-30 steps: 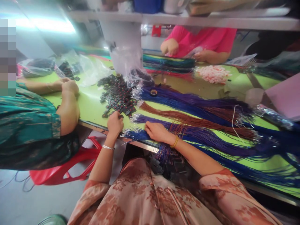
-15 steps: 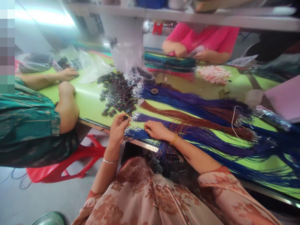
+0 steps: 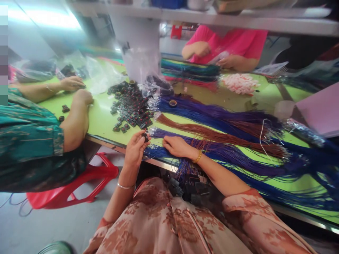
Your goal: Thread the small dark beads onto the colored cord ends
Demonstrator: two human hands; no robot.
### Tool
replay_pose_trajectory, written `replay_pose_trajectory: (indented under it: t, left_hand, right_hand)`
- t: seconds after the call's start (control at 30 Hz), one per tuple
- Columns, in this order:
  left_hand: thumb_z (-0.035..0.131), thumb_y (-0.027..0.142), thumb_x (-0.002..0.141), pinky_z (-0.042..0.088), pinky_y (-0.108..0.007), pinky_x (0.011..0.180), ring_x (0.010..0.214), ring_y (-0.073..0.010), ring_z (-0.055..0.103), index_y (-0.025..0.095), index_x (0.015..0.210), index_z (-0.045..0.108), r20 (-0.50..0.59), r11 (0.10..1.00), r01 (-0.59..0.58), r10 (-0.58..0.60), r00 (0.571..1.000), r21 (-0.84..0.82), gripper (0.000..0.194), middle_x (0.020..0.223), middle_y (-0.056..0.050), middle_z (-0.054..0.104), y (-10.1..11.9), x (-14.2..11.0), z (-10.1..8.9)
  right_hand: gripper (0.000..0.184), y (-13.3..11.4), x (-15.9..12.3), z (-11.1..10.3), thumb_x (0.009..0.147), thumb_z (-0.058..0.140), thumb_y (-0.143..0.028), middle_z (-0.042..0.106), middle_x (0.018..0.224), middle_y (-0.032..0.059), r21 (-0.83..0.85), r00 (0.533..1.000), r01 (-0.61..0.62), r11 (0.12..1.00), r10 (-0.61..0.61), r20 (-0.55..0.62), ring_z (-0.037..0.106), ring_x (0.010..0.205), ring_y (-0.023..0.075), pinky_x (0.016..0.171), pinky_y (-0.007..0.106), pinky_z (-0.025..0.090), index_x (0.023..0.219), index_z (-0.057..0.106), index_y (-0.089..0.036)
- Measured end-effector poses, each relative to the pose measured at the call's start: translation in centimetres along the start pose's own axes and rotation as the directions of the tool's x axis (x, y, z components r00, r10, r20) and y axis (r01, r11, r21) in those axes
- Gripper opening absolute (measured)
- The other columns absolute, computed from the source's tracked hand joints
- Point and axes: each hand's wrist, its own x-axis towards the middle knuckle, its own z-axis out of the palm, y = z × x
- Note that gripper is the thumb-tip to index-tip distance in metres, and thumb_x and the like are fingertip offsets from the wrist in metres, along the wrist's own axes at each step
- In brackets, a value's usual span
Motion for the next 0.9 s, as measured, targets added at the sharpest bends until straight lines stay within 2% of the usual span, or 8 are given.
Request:
replay_pose_trajectory:
  t: [0.1,0.17,0.3,0.37,0.43,0.53,0.73,0.9]
  left_hand:
    - [0.075,0.024,0.072,0.054,-0.022,0.071,0.086,-0.0139,0.066,0.019,0.1,0.068,-0.022,1.0,0.0,0.0,1.0,-0.007,0.029,0.093,-0.005,0.067,-0.2,0.0,-0.4]
    - [0.074,0.025,0.073,0.055,-0.023,0.073,0.087,-0.0141,0.066,0.019,0.101,0.067,-0.029,1.0,0.002,-0.002,1.0,-0.006,0.03,0.096,-0.005,0.067,-0.4,0.0,-0.5]
    - [0.073,0.024,0.073,0.054,-0.024,0.075,0.088,-0.0143,0.065,0.02,0.1,0.067,-0.013,0.998,0.054,-0.054,0.998,-0.019,0.028,0.097,-0.005,0.067,-1.0,-0.3,-0.1]
    - [0.073,0.023,0.072,0.054,-0.024,0.073,0.086,-0.0138,0.064,0.02,0.099,0.068,0.015,0.995,0.091,-0.091,0.996,-0.037,0.027,0.095,-0.005,0.067,-1.3,-0.6,0.4]
    - [0.073,0.023,0.071,0.054,-0.023,0.073,0.084,-0.0129,0.064,0.02,0.099,0.068,0.052,0.989,0.136,-0.133,0.99,-0.063,0.028,0.093,-0.005,0.067,-1.7,-0.9,0.9]
    - [0.073,0.023,0.072,0.054,-0.023,0.074,0.082,-0.0122,0.063,0.02,0.1,0.067,0.096,0.977,0.197,-0.189,0.977,-0.087,0.029,0.092,-0.005,0.067,-2.2,-1.2,1.5]
    - [0.072,0.025,0.075,0.053,-0.026,0.081,0.086,-0.0129,0.062,0.02,0.105,0.064,0.179,0.972,0.223,-0.205,0.962,-0.081,0.032,0.098,-0.006,0.065,-3.0,-1.3,1.6]
    - [0.072,0.024,0.074,0.052,-0.025,0.081,0.086,-0.0128,0.063,0.019,0.105,0.064,0.184,0.971,0.22,-0.201,0.962,-0.09,0.032,0.098,-0.006,0.066,-3.1,-1.3,1.5]
  right_hand:
    - [0.017,0.4,-0.1,-0.1,0.094,0.041,-0.024,0.064,0.079,0.0056,0.025,0.998,0.013,1.0,-0.012,-0.055,0.05,0.064,0.0142,0.061,0.026,0.027,0.091,0.055,-0.017]
    - [0.013,0.6,-0.1,0.0,0.09,0.044,-0.021,0.061,0.074,0.0025,0.165,0.994,0.032,0.986,-0.015,-0.104,0.047,0.061,0.0121,0.06,0.024,0.029,0.087,0.055,-0.017]
    - [0.012,0.2,0.2,0.1,0.083,0.05,-0.026,0.053,0.065,-0.0035,0.538,0.983,0.082,0.839,0.022,-0.184,0.041,0.057,0.0088,0.057,0.021,0.031,0.078,0.055,-0.016]
    - [0.015,-0.2,0.2,0.2,0.081,0.052,-0.03,0.049,0.063,-0.0047,0.642,0.978,0.087,0.762,0.057,-0.2,0.039,0.056,0.0082,0.055,0.02,0.03,0.076,0.054,-0.016]
    - [0.016,-0.6,0.1,0.3,0.08,0.054,-0.032,0.048,0.06,-0.0055,0.69,0.976,0.084,0.719,0.08,-0.202,0.037,0.055,0.0077,0.054,0.02,0.029,0.075,0.054,-0.016]
    - [0.016,-1.0,-0.1,0.6,0.078,0.054,-0.031,0.047,0.058,-0.0057,0.68,0.968,0.075,0.73,0.11,-0.225,0.035,0.053,0.0074,0.052,0.021,0.027,0.072,0.053,-0.017]
    - [0.015,-1.0,-0.4,1.0,0.075,0.054,-0.027,0.048,0.06,-0.0036,0.456,0.933,0.072,0.887,0.102,-0.346,0.038,0.056,0.0087,0.055,0.023,0.025,0.064,0.049,-0.018]
    - [0.016,-1.2,-0.6,0.7,0.075,0.053,-0.026,0.047,0.06,-0.003,0.387,0.93,0.086,0.918,0.065,-0.361,0.037,0.056,0.0092,0.055,0.023,0.023,0.063,0.045,-0.019]
